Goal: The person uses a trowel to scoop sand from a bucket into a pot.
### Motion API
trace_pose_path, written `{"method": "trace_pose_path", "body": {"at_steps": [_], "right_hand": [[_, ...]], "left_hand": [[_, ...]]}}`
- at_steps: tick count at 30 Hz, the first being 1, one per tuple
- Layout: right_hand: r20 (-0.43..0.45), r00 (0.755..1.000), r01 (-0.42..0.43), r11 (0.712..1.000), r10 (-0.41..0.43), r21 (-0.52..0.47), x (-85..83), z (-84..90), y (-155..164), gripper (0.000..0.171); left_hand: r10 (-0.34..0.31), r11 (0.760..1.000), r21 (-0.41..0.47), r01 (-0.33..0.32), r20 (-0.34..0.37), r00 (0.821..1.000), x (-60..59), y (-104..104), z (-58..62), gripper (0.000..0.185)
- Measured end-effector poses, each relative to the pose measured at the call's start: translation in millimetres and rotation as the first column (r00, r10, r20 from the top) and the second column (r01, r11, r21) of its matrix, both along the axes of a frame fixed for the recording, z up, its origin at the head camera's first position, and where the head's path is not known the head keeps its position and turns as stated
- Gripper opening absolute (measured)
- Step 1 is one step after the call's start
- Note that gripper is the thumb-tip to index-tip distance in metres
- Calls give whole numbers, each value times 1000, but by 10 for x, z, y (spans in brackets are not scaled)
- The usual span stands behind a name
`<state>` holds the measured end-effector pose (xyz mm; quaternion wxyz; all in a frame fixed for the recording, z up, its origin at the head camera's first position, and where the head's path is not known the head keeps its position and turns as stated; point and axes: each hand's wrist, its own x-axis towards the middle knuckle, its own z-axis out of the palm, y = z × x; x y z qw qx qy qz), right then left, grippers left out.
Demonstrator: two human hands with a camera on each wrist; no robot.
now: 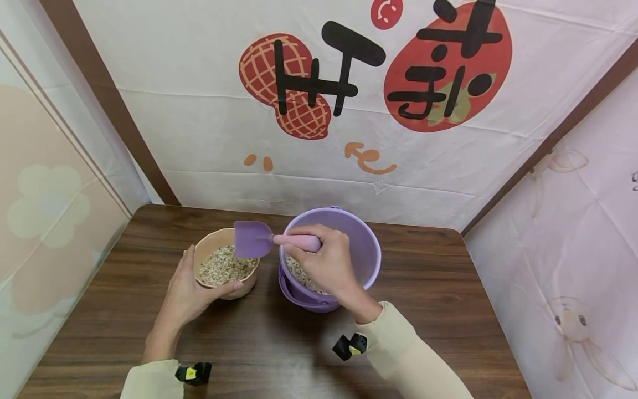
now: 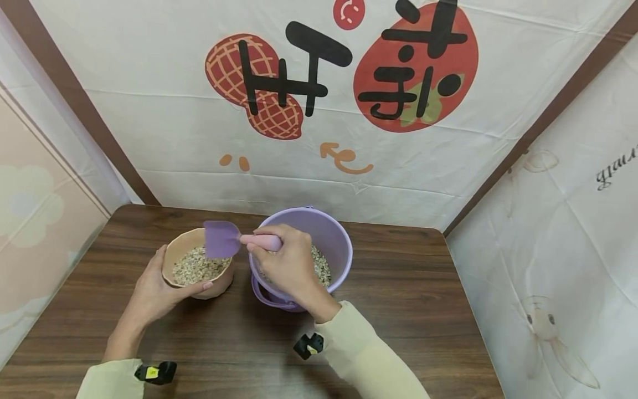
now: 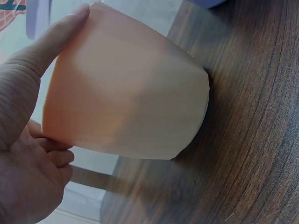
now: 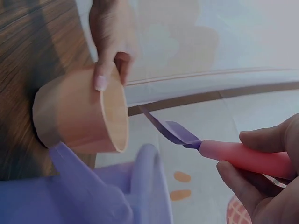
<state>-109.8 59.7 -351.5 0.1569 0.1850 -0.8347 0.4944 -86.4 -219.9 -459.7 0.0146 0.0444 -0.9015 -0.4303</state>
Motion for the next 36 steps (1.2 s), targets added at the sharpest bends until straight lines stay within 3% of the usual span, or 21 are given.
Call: {"method": "trace_pose_path", "body": {"at_steps": [7, 16, 23, 28, 36], "right_hand": [[73, 996, 56, 989, -46, -133, 53, 22, 326, 24], [241, 971, 69, 955, 3, -290, 100, -67, 771, 24], [364, 930, 207, 889, -49, -408, 160, -176, 1089, 35], [397, 917, 244, 851, -45, -466, 207, -263, 1255, 41], [414, 909, 276, 821, -53, -500, 245, -367, 1383, 39]], "left_hand": [[2, 1000, -12, -2, 0, 1000, 0, -2, 5, 141], [3, 1000, -19, -3, 6, 1000, -3, 5, -1, 142], [6, 1000, -22, -6, -1, 1000, -20, 2, -2, 142], [6, 1000, -27, -6, -8, 1000, -20, 0, 5, 142], [1, 999, -39, -1, 1, 1000, -13, 2, 2, 142]]}}
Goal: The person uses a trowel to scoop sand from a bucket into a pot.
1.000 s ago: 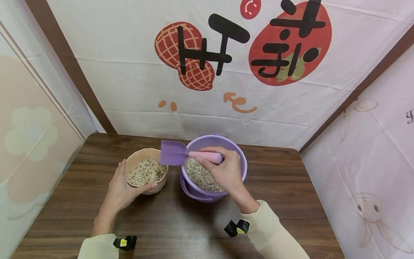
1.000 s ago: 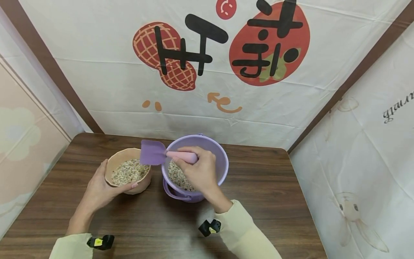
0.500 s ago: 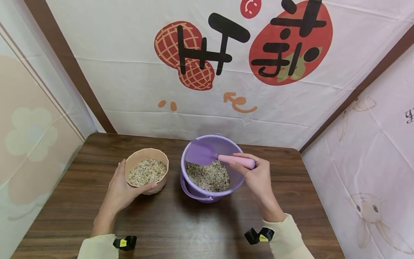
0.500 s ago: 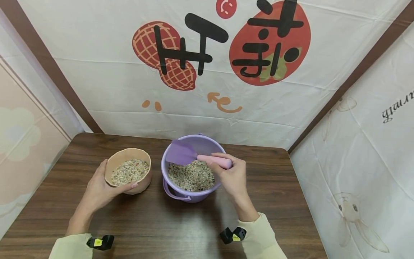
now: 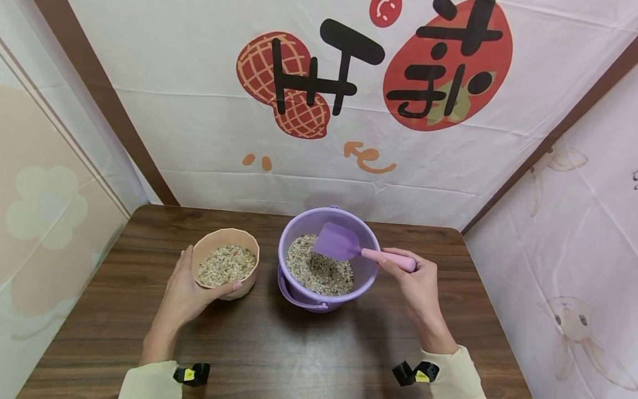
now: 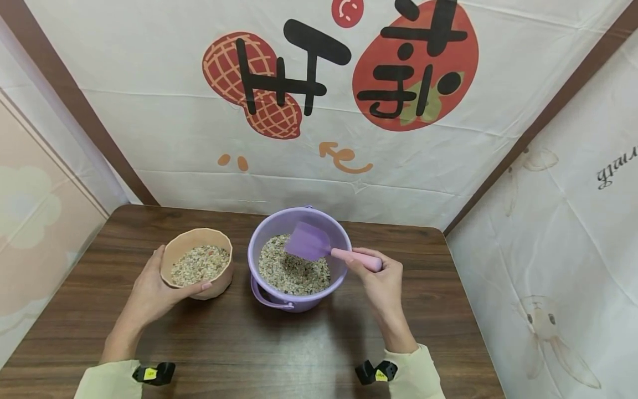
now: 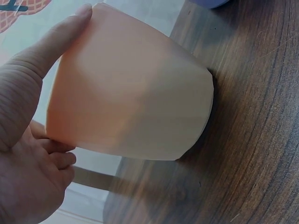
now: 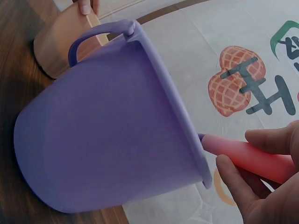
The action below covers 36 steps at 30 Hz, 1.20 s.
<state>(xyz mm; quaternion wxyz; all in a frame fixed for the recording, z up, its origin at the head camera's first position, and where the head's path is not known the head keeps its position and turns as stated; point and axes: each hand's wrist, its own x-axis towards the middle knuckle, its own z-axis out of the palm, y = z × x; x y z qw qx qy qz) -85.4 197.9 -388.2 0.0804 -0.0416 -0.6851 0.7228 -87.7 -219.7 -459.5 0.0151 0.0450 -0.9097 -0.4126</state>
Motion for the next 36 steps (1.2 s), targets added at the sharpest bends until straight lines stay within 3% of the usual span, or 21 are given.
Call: {"method": "trace_pose_path", "body": {"at_steps": [10, 17, 20, 23, 26, 30, 36], "right_hand": [[12, 1000, 15, 998, -16, 54, 8, -71, 56, 37], [14, 1000, 23, 999, -24, 46, 18, -74, 54, 32], [15, 1000, 26, 999, -27, 40, 22, -80, 55, 32], [4, 1000, 26, 999, -26, 33, 26, -84, 55, 32], [-5, 1000, 29, 999, -29, 25, 26, -92, 57, 33], [-9, 1000, 26, 999, -26, 29, 23, -103, 54, 34], [-10, 1000, 17, 999, -16, 33, 26, -97, 39, 33]], "left_hand": [[-19, 1000, -22, 18, -41, 999, -12, 7, 38, 144], [-40, 999, 6, 41, -79, 996, 2, 192, 267, 145], [-98, 991, 85, 107, -113, 989, -10, 360, 380, 143], [-172, 975, 112, 190, -149, 974, -47, 552, 451, 142], [-239, 961, 112, 254, -137, 961, -88, 742, 500, 143], [-307, 939, 129, 318, -102, 946, -134, 944, 520, 147], [-378, 908, 144, 393, -121, 918, -217, 1100, 457, 151]]}}
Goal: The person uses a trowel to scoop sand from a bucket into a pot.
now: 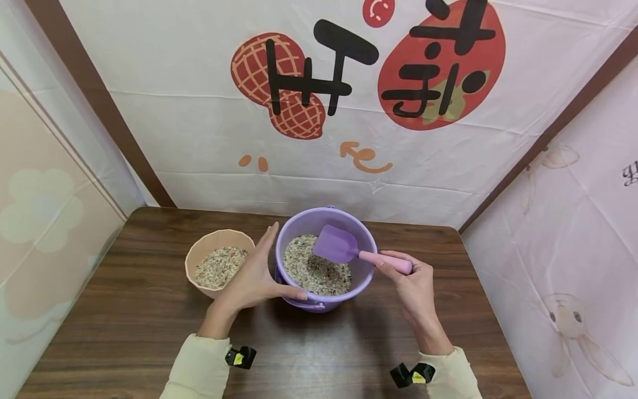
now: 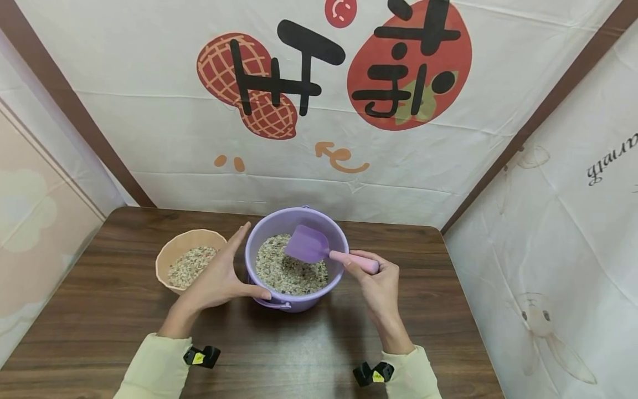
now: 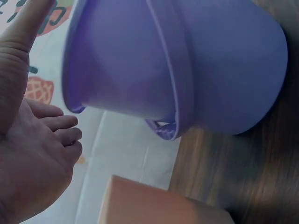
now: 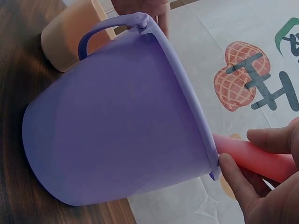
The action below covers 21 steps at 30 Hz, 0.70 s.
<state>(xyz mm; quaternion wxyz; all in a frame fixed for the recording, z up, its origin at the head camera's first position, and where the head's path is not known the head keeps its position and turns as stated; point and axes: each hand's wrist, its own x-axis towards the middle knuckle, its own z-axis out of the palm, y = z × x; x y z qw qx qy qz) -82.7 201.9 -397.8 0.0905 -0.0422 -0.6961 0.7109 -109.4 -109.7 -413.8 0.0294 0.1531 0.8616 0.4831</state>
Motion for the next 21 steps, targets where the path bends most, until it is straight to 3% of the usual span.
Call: {"method": "trace_pose_path", "body": {"at_steps": [6, 10, 14, 18, 21], "right_hand": [[-4, 999, -32, 999, 32, 29, -9, 18, 5, 36], [-34, 993, -107, 978, 115, 179, -47, 69, 58, 27], [-50, 975, -177, 896, 215, 408, -97, 189, 125, 13], [1, 974, -184, 784, 228, 593, -145, 336, 131, 11], [51, 974, -197, 724, 219, 661, -188, 412, 87, 12]], "left_hand": [[-25, 1000, 7, 25, 4, 1000, -35, 44, -78, 152], [-16, 1000, 1, 16, 1, 1000, -40, 51, -103, 152], [-13, 1000, 1, 13, -5, 1000, -39, 55, -119, 152], [-9, 1000, 3, 9, -9, 1000, -42, 59, -129, 152], [-8, 1000, 2, 8, -10, 1000, -43, 61, -132, 152]]}}
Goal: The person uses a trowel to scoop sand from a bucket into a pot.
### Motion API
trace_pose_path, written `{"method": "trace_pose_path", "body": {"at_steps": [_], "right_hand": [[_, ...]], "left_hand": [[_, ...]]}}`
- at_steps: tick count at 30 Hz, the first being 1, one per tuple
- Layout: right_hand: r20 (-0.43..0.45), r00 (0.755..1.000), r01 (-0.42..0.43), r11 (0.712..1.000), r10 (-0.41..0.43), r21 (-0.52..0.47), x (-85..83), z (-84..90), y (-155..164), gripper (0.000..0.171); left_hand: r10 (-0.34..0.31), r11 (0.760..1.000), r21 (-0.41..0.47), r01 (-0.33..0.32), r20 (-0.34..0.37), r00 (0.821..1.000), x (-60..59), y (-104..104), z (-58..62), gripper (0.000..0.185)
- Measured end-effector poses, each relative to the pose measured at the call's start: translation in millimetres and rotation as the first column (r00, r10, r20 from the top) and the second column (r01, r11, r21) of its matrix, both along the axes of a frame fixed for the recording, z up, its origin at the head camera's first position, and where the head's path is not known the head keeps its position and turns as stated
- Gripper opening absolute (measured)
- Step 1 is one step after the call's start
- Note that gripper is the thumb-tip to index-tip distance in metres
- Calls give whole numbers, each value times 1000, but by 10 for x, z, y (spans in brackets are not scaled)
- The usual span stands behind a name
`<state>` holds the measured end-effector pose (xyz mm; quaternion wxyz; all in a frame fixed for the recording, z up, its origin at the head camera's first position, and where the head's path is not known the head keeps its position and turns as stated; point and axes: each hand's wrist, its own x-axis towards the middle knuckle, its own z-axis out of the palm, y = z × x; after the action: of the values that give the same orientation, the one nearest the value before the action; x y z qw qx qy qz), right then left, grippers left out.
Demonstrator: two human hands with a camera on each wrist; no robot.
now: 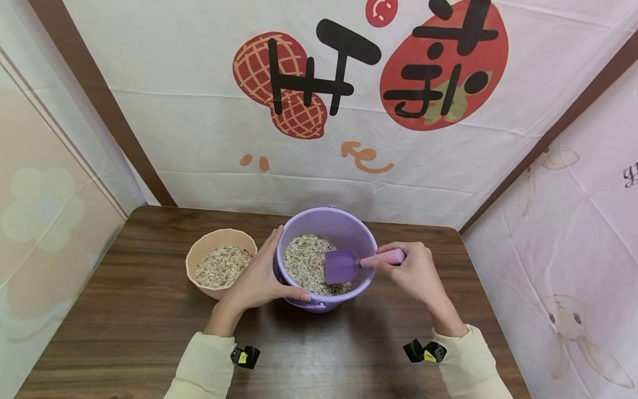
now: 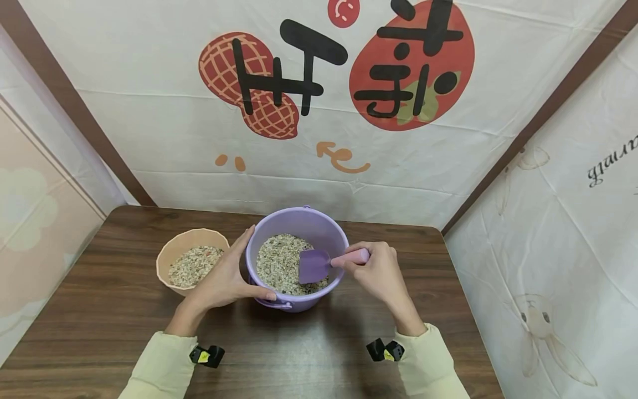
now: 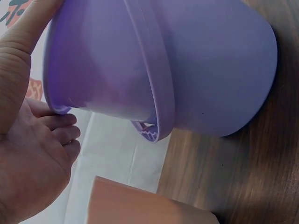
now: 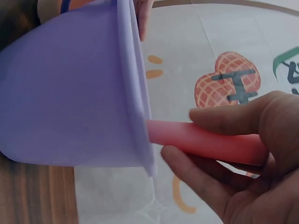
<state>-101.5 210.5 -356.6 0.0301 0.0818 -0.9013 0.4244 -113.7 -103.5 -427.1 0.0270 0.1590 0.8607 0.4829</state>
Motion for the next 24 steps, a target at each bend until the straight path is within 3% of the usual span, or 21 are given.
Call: {"method": "trace_pose_path", "body": {"at_steps": [8, 13, 20, 24], "right_hand": [[14, 1000, -15, 995, 14, 97, -114, 38, -178, 10], [8, 1000, -27, 996, 26, 82, -179, 18, -212, 9], [82, 996, -39, 999, 36, 37, -246, -24, -171, 16], [89, 995, -51, 997, 46, 60, -268, -33, -131, 18]], "left_hand": [[-2, 1000, 7, 2, 6, 1000, 7, -5, 16, 152], [-3, 1000, 9, 3, 7, 1000, 7, -11, 19, 152], [3, 1000, -6, -3, 12, 1000, 2, -9, 7, 152], [4, 1000, -5, -4, 17, 1000, 4, -7, 2, 152]]}}
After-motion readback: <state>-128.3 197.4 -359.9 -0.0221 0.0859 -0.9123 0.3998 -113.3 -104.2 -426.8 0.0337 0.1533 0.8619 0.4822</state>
